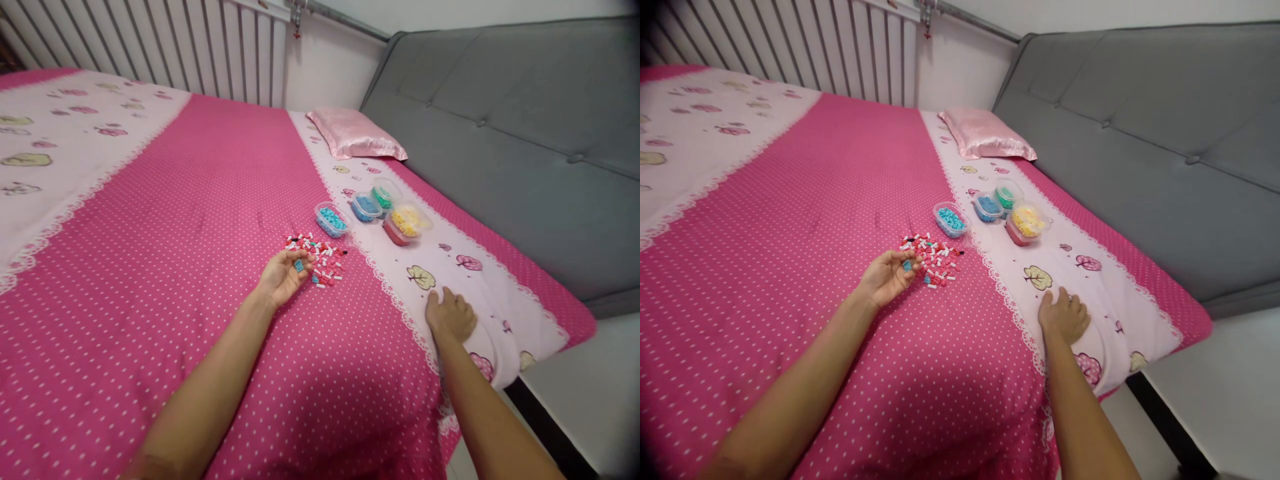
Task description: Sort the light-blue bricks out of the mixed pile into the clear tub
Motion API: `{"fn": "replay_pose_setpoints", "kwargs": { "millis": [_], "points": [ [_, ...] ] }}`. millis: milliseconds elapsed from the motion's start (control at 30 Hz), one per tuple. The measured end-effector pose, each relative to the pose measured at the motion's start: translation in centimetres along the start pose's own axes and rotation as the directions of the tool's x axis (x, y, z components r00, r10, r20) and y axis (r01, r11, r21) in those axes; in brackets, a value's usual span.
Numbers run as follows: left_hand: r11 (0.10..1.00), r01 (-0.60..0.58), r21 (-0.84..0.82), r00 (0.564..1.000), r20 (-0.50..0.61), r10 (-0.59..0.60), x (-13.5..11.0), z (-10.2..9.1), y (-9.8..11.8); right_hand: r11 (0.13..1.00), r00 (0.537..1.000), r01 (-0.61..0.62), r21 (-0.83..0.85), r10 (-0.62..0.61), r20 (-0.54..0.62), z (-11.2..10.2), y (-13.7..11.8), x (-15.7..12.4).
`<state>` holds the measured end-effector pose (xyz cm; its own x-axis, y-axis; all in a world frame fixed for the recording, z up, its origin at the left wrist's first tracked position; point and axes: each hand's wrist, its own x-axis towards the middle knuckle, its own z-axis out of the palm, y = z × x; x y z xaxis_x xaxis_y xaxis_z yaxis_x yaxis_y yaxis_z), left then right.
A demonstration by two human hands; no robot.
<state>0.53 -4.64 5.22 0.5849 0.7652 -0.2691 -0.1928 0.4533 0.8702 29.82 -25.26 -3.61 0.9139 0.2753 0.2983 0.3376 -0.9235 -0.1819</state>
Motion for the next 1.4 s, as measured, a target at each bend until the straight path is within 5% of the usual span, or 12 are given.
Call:
{"fn": "replay_pose_setpoints", "kwargs": {
  "millis": [167,400,567,733,967,1167,1400],
  "points": [
    [0.951,-0.079,0.298,0.994,-0.050,0.098,0.2,-0.2,-1.8,1.000,1.000,0.001,0.009,-0.001,-0.001,0.0,0.0,0.0],
    [0.637,-0.158,0.754,0.978,0.032,0.205,0.4,-0.6,-3.1,1.000,1.000,-0.004,0.007,0.004,0.007,0.0,0.0,0.0],
    [0.465,-0.166,0.870,0.976,0.075,0.207,0.3,-0.7,-3.2,1.000,1.000,-0.006,0.013,0.006,0.013,-0.1,0.0,0.0],
    [0.440,-0.158,0.884,0.972,0.062,0.225,0.3,-0.5,-3.5,1.000,1.000,-0.006,0.008,0.005,0.011,0.0,0.0,0.0],
    [0.696,-0.189,0.692,0.971,0.027,0.236,0.8,-0.8,-3.4,1.000,1.000,0.003,0.007,-0.003,0.008,0.1,0.1,0.1],
    [0.970,-0.141,0.198,0.988,-0.032,0.150,0.4,-0.5,-1.9,1.000,1.000,-0.003,0.007,0.003,0.002,0.1,0.1,0.1],
    [0.944,0.007,-0.329,1.000,0.022,0.001,0.1,-0.5,-0.1,1.000,1.000,-0.003,0.004,0.003,-0.006,0.1,0.0,0.1]
  ]
}}
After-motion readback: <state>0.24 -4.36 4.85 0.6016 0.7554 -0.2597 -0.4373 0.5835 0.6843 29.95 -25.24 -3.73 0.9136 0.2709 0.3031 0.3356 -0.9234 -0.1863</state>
